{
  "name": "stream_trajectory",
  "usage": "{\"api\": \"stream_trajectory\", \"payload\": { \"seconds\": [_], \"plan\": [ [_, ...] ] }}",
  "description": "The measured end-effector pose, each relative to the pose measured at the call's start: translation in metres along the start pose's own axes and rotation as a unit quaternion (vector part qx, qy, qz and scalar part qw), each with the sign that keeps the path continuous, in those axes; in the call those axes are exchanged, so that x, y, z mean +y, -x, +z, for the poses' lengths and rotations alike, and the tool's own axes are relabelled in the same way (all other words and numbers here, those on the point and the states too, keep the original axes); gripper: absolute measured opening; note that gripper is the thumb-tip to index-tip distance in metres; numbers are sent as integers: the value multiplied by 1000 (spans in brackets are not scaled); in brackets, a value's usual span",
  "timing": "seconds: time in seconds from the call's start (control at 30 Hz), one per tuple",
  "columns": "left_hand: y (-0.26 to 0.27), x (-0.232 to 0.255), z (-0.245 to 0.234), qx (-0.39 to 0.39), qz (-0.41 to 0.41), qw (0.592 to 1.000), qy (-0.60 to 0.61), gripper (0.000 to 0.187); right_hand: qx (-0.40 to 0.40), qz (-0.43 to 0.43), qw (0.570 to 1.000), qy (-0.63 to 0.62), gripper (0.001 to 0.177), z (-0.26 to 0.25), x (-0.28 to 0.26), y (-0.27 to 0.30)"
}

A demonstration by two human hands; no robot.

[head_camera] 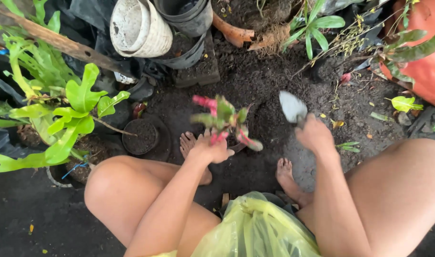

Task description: The person is repotting small plants into black plastic pots using soil and a hand trowel.

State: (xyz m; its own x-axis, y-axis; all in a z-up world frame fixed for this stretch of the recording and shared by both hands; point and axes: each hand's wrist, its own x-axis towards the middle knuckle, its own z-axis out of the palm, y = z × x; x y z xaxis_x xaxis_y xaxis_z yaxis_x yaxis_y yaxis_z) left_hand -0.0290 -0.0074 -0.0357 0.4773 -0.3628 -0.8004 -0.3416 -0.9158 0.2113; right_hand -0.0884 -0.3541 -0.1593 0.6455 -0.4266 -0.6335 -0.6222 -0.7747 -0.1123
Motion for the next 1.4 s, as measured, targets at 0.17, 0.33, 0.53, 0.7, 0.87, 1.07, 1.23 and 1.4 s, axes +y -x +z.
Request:
{"api": "stream_trajectory", "payload": {
  "seconds": [0.17, 0.33, 0.53, 0.7, 0.87, 1.07, 1.23, 1.4],
  "plan": [
    [-29, 10, 24, 8, -1, 1000, 14, 99, 225, -145, 962, -53, 61, 26, -66, -6],
    [46, 34, -20, 32, -61, 997, 24, 93, 30, -136, 989, -58, 64, 80, -60, -26],
    [-13, 27, 10, 102, -70, 991, 53, 83, -62, -46, 997, -11, 62, 98, -18, -73],
    [-74, 3, 79, 155, -66, 984, 65, 87, 22, 79, 984, -158, 53, 60, -21, -32],
    [-93, -1, 95, 150, -92, 980, 88, 86, 17, 88, 980, -176, 38, 154, 5, -109],
    [-57, 22, 61, 132, -105, 982, 85, 83, -137, -59, 970, -192, 69, 191, -33, -80],
    [-37, 30, 46, 150, -96, 979, 103, 86, -151, -43, 957, -243, 77, 183, -11, -97],
    [-22, 24, 42, 174, -57, 977, 112, 84, -117, -11, 940, -320, 67, 118, -12, -33]
  ]
}}
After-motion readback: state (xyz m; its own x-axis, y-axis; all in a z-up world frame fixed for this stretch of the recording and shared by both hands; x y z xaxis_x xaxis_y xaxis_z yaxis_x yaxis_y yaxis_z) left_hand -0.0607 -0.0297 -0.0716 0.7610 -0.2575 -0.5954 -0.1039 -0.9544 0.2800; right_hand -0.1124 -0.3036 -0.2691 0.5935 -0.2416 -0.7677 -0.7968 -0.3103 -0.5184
